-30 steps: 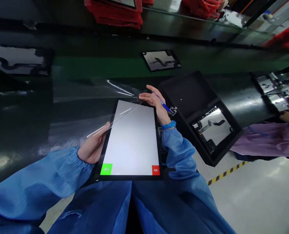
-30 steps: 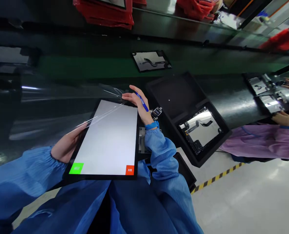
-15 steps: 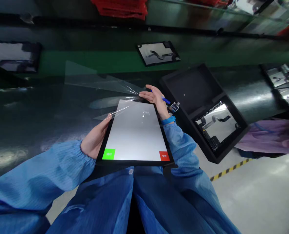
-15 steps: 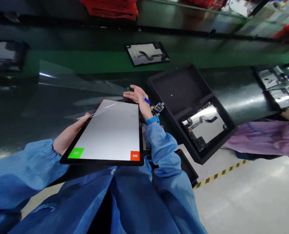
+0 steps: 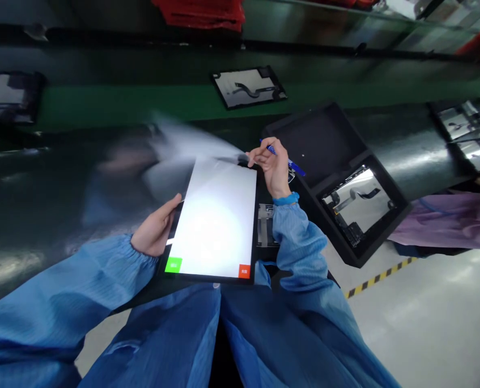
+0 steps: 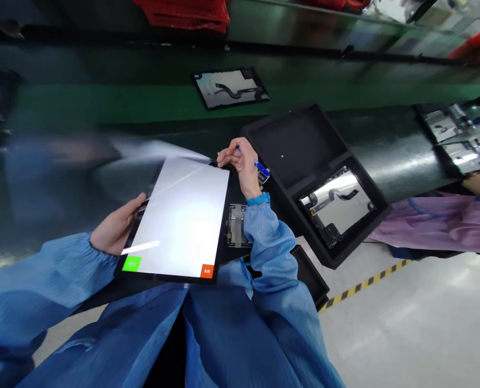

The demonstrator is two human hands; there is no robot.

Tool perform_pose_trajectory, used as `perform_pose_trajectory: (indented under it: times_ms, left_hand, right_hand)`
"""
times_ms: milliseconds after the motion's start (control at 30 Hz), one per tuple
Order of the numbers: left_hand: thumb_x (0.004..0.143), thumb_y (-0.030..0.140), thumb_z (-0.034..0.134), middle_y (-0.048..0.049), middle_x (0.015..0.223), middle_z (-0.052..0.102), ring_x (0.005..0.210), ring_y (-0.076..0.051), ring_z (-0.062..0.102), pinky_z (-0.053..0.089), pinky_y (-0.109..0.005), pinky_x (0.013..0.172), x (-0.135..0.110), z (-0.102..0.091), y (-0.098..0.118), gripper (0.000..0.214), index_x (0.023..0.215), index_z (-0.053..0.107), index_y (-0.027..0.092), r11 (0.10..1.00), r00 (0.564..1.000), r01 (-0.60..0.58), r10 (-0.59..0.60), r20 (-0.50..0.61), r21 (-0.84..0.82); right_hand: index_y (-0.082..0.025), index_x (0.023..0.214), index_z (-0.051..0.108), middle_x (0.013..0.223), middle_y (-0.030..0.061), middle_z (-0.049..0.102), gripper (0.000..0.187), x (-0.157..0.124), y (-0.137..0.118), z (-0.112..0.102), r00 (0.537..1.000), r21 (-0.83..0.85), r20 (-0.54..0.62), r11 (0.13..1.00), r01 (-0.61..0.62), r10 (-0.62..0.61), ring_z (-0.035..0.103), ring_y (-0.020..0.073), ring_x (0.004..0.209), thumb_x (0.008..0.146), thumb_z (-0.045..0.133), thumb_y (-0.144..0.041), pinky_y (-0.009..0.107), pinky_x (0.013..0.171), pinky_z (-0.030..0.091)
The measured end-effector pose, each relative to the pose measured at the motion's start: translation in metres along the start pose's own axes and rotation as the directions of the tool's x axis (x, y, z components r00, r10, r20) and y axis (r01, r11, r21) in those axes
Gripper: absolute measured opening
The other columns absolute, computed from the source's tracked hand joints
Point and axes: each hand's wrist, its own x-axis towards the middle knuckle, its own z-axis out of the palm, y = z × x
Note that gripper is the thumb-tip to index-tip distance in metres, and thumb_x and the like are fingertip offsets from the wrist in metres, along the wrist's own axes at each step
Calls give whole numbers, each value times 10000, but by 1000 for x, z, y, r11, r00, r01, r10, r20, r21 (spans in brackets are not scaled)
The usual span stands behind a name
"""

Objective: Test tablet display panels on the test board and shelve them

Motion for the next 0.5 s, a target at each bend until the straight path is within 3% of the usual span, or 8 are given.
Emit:
perform_pose_trajectory:
  times_ms: [67,167,200,233,300,367,433,500]
  left_hand:
    - [1052,328,291,-90,807,789,696,-224,763,626,-324,711,5,-7,-2,496,1343,579,48,1000,999,-5,6,-37,25]
    - [1044,333,293,-97,779,785,659,-228,757,627,-330,713,9,-12,-3,507,1328,603,50,999,993,-5,10,-118,46]
    - [1042,336,298,-98,778,785,655,-230,757,628,-336,724,10,-12,-4,508,1326,609,53,999,992,-10,16,-129,49]
    - [1038,339,306,-100,787,786,668,-235,759,627,-344,744,10,-13,-4,509,1330,609,53,999,991,-20,26,-132,50]
    - [1032,344,320,-110,826,790,737,-253,767,620,-362,797,11,-13,-5,515,1347,598,46,998,991,-34,39,-131,46]
    - [1026,357,328,-124,890,793,843,-274,767,611,-377,843,12,-15,-6,529,1368,580,41,999,992,-39,43,-121,38]
    - [1019,369,342,-127,968,791,945,-291,752,598,-399,888,14,-18,-7,532,1386,570,60,999,994,-41,44,-99,27]
    - [1008,369,373,-121,1020,786,1016,-303,732,583,-418,928,16,-21,-9,517,1386,578,82,999,996,-46,47,-73,18]
  right_hand:
    - [-246,851,447,771,15,693,340,-5,-9,-1,995,-122,-71,991,56,-65,662,178,630,966,402,-563,411,768,584]
    - [-259,1000,491,1134,54,697,196,-20,-37,1,956,-309,-211,942,135,-206,696,191,864,986,463,-453,428,922,550]
    - [-270,1054,496,1226,55,670,185,-27,-48,4,944,-380,-203,909,168,-260,693,200,955,986,483,-442,433,979,529]
    - [-276,1099,506,1275,57,654,206,-34,-58,7,944,-469,-132,858,210,-303,682,215,1044,981,503,-444,444,1026,509]
    - [-262,1179,543,1330,67,640,338,-47,-75,18,940,-598,199,726,339,-275,607,271,1245,934,588,-490,498,1125,439]
    - [-240,1307,529,1445,82,567,594,-60,-80,30,847,-626,521,625,466,-110,440,335,1422,839,688,-568,576,1200,326]
    - [-224,1417,462,1553,101,447,795,-72,-73,41,749,-634,661,563,529,40,294,371,1499,779,729,-615,638,1216,249]
    - [-206,1399,487,1580,120,401,724,-84,-59,47,724,-650,685,518,556,83,280,356,1507,825,692,-596,645,1213,248]
